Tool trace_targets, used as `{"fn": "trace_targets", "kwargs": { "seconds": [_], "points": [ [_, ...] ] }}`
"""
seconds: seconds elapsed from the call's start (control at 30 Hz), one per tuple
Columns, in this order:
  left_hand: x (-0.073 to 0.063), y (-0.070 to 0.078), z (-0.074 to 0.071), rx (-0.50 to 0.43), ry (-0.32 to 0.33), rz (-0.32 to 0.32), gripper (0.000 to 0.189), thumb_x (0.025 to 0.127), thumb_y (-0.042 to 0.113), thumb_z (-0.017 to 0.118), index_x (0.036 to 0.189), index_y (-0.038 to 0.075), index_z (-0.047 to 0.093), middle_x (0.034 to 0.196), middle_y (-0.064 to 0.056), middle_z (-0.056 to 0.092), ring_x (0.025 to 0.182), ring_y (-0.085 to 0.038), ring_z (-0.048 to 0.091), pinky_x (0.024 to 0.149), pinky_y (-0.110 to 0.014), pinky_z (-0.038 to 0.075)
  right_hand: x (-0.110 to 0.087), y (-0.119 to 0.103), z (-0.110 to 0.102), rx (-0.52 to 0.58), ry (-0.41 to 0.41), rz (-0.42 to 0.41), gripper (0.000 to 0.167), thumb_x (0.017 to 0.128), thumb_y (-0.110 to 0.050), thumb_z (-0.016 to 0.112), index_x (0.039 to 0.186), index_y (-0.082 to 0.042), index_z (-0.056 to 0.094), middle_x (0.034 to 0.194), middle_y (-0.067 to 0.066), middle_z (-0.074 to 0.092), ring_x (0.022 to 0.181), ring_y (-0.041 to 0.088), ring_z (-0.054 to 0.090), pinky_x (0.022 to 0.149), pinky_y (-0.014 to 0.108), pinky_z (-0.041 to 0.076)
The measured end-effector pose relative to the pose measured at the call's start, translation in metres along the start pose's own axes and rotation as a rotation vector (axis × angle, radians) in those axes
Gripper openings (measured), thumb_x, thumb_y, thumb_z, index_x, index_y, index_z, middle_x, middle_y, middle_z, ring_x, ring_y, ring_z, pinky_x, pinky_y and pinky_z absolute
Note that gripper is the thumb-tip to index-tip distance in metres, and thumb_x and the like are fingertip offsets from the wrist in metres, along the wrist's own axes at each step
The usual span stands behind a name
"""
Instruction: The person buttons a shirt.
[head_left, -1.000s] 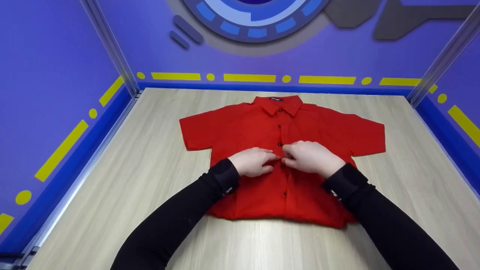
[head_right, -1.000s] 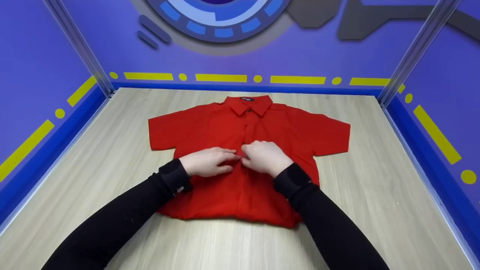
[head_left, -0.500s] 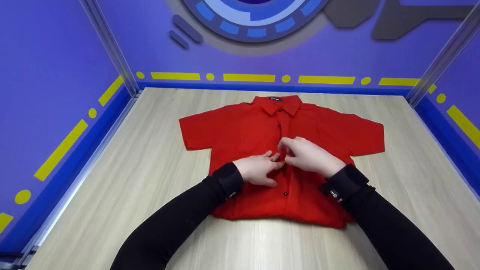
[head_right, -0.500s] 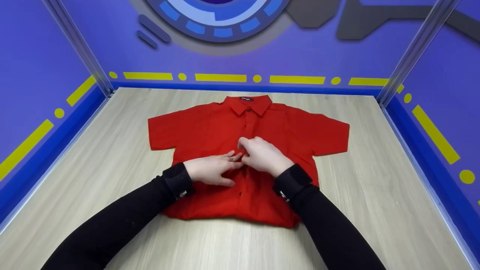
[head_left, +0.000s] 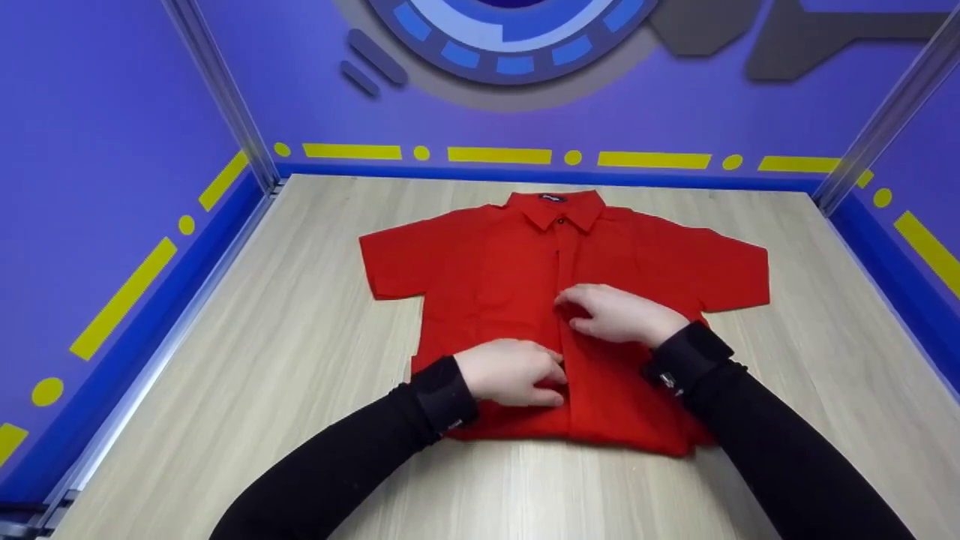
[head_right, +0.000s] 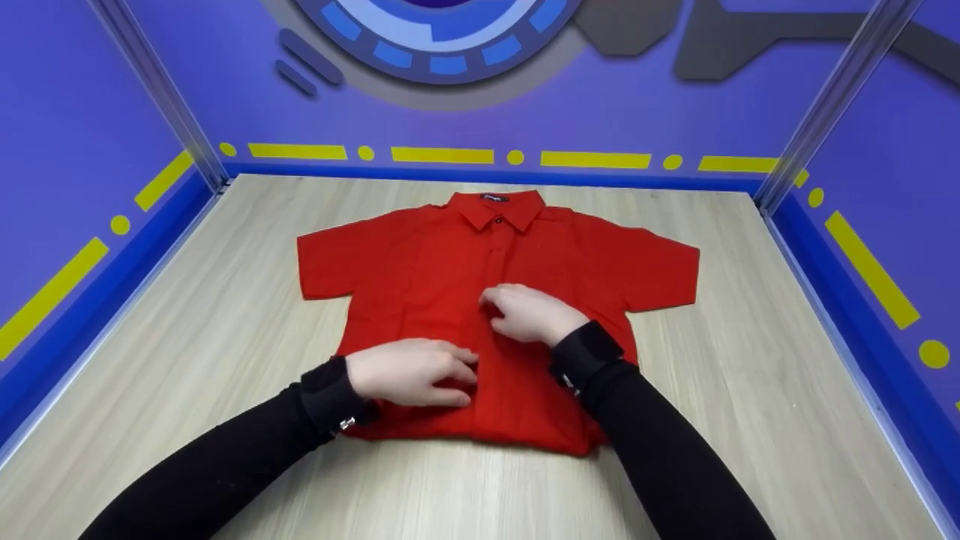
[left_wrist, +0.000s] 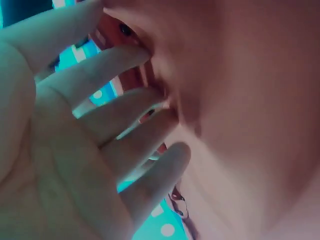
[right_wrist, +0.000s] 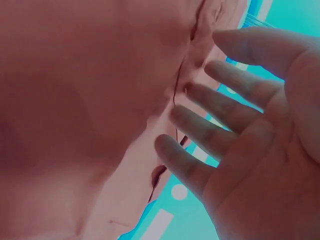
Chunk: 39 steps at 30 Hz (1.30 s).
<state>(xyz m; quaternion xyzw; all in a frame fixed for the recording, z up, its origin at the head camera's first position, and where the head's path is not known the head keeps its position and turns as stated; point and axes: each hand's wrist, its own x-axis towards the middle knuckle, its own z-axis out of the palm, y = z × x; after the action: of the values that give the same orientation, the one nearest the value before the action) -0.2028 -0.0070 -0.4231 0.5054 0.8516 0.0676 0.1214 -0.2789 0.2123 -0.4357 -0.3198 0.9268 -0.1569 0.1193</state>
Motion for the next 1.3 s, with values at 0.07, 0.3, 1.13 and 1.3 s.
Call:
{"fn": "trace_targets", "kwargs": {
  "seconds": [0.07, 0.3, 1.13, 1.3],
  "points": [
    [-0.002, 0.004, 0.002, 0.0, 0.055, -0.011, 0.021, 0.096, 0.035, 0.058, 0.104, 0.023, 0.073, 0.098, 0.008, 0.07, 0.09, -0.008, 0.064, 0.083, -0.023, 0.051, 0.004, 0.002, 0.0, -0.015, -0.004, -0.009, 0.034, 0.095, -0.017, 0.058, 0.128, -0.01, 0.06, 0.128, 0.007, 0.059, 0.12, 0.024, 0.054, 0.105, 0.045, 0.043],
    [-0.002, 0.018, 0.009, -0.08, 0.157, -0.089, 0.023, 0.092, 0.038, 0.064, 0.111, 0.025, 0.067, 0.084, 0.014, 0.065, 0.07, -0.001, 0.055, 0.067, -0.02, 0.048, 0.022, 0.006, -0.007, -0.07, 0.043, 0.059, 0.033, 0.096, -0.017, 0.057, 0.127, -0.009, 0.06, 0.126, 0.011, 0.055, 0.116, 0.027, 0.053, 0.102, 0.045, 0.044],
    [0.001, 0.032, 0.034, 0.028, 0.147, -0.153, 0.07, 0.082, 0.052, 0.072, 0.14, 0.019, 0.051, 0.151, -0.009, 0.042, 0.142, -0.026, 0.036, 0.111, -0.037, 0.038, 0.05, 0.003, 0.009, -0.189, 0.009, 0.272, 0.053, 0.102, -0.026, 0.043, 0.152, -0.013, 0.03, 0.157, 0.013, 0.03, 0.141, 0.042, 0.03, 0.104, 0.068, 0.033],
    [-0.001, 0.03, 0.034, 0.032, 0.039, -0.117, 0.069, 0.089, 0.052, 0.063, 0.145, 0.017, 0.045, 0.154, -0.01, 0.036, 0.143, -0.022, 0.033, 0.113, -0.035, 0.036, 0.048, 0.014, 0.007, -0.141, -0.019, 0.261, 0.056, 0.101, -0.03, 0.048, 0.152, -0.015, 0.031, 0.16, 0.008, 0.025, 0.144, 0.039, 0.023, 0.106, 0.07, 0.027]
  ]
}}
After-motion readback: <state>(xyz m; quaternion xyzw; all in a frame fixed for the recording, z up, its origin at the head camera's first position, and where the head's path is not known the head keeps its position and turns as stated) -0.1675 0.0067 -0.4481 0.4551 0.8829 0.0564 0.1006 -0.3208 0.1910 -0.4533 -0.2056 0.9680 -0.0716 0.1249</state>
